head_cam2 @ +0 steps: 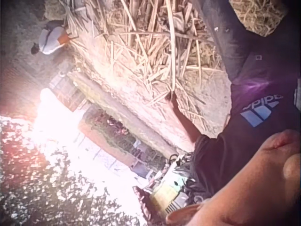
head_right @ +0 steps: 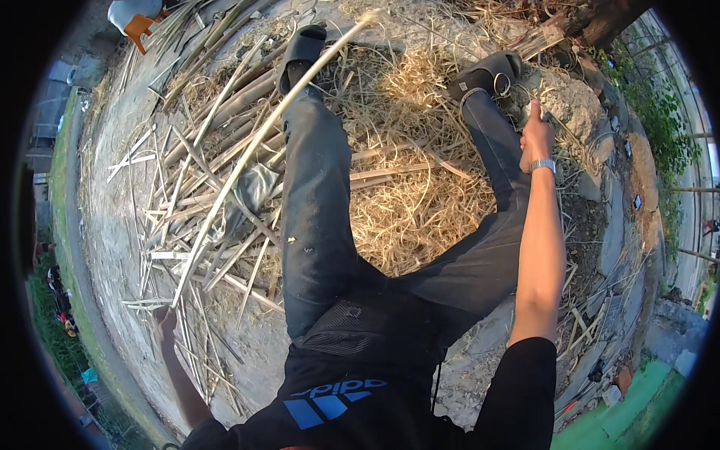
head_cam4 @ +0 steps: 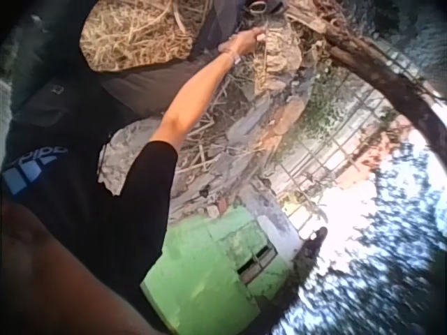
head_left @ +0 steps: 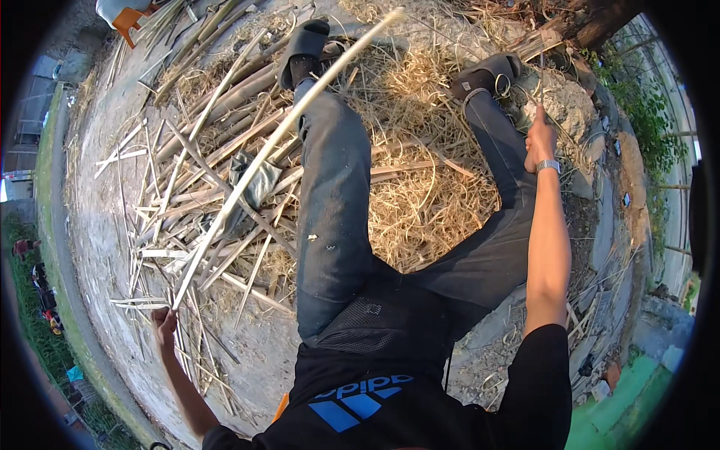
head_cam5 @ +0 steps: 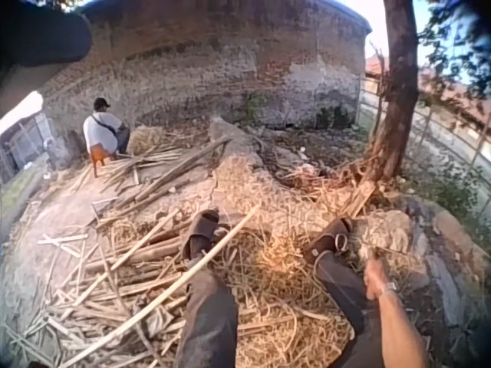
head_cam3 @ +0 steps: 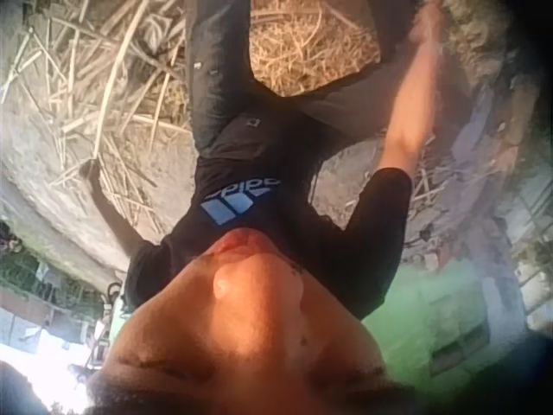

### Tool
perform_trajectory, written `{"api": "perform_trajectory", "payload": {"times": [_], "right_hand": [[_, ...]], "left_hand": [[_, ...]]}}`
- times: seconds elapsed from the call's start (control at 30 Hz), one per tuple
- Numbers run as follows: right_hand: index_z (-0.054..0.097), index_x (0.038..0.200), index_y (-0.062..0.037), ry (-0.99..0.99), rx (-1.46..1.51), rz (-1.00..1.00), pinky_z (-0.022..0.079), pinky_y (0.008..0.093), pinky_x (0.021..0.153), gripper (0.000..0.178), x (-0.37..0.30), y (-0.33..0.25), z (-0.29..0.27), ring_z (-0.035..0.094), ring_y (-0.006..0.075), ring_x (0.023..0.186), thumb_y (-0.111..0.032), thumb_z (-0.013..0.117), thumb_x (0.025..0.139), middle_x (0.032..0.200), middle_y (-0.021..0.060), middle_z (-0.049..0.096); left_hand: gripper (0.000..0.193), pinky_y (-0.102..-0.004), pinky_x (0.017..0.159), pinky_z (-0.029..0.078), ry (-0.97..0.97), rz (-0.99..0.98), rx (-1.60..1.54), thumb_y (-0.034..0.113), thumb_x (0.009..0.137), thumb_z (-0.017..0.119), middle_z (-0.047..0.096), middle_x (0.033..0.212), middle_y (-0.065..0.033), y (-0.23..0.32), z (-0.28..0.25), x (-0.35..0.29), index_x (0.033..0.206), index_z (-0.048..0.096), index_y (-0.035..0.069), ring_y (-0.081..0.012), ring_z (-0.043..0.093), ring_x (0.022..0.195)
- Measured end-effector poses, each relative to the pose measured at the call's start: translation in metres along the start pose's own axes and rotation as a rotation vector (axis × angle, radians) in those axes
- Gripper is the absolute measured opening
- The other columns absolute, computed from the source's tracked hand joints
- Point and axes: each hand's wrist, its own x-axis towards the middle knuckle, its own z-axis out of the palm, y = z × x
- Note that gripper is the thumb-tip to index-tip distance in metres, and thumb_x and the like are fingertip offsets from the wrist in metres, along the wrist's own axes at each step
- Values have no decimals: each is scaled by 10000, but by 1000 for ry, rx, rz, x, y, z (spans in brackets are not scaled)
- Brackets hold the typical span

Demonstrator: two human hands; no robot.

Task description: The person shaves a long strip of bamboo with a machete to smooth the surface while sitting on the ground.

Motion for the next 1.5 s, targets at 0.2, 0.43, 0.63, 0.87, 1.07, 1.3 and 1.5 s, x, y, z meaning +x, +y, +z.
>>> {"api": "perform_trajectory", "payload": {"times": [0.2,0.43,0.63,0.87,1.07,1.3,1.5], "right_hand": [[513,661,-95,-225,514,-158,393,265,418,499,-127,-40,-4,466,79,424,-450,757,912,567,-25,470],[615,829,10,-725,766,-421,561,294,762,276,-292,-104,27,701,157,841,-178,803,906,913,107,693],[673,899,15,-724,420,-760,514,288,660,268,-350,-123,14,635,106,715,-155,868,831,833,79,721],[568,761,-9,-433,174,-930,448,336,557,342,-293,-97,-8,509,141,560,-121,890,757,630,61,572],[628,792,15,-393,-109,-1161,467,342,573,364,-233,-84,-32,596,228,552,-191,914,702,615,125,605],[682,884,46,-424,-212,-990,460,353,532,362,-215,-67,-14,589,267,486,-173,893,688,588,118,618],[661,803,-3,29,-271,-1335,484,460,948,196,-264,-87,10,575,327,1156,-66,802,682,1243,142,644]], "left_hand": [[362,-203,433,155,507,9,-507,339,1054,596,357,604,102,81,82,11,737,515,185,-3,262,479],[286,-319,670,547,-45,671,-992,288,1096,484,685,826,-53,325,275,59,1052,662,68,-151,650,729],[276,-305,856,537,-133,670,-889,211,1059,590,717,1052,-131,370,372,21,1147,655,-43,-180,689,953],[223,-344,839,525,380,1125,-167,117,982,628,678,1002,-199,322,299,32,1045,674,-93,-266,662,923],[569,-500,1152,347,748,993,553,339,970,684,548,1451,-172,272,181,100,1423,534,29,-366,504,1334],[235,-388,621,505,-139,590,495,236,900,733,718,748,-157,229,186,96,942,738,6,-324,676,632],[183,-387,528,456,-152,503,551,221,926,720,655,629,-140,234,216,53,887,740,43,-292,627,510]]}}
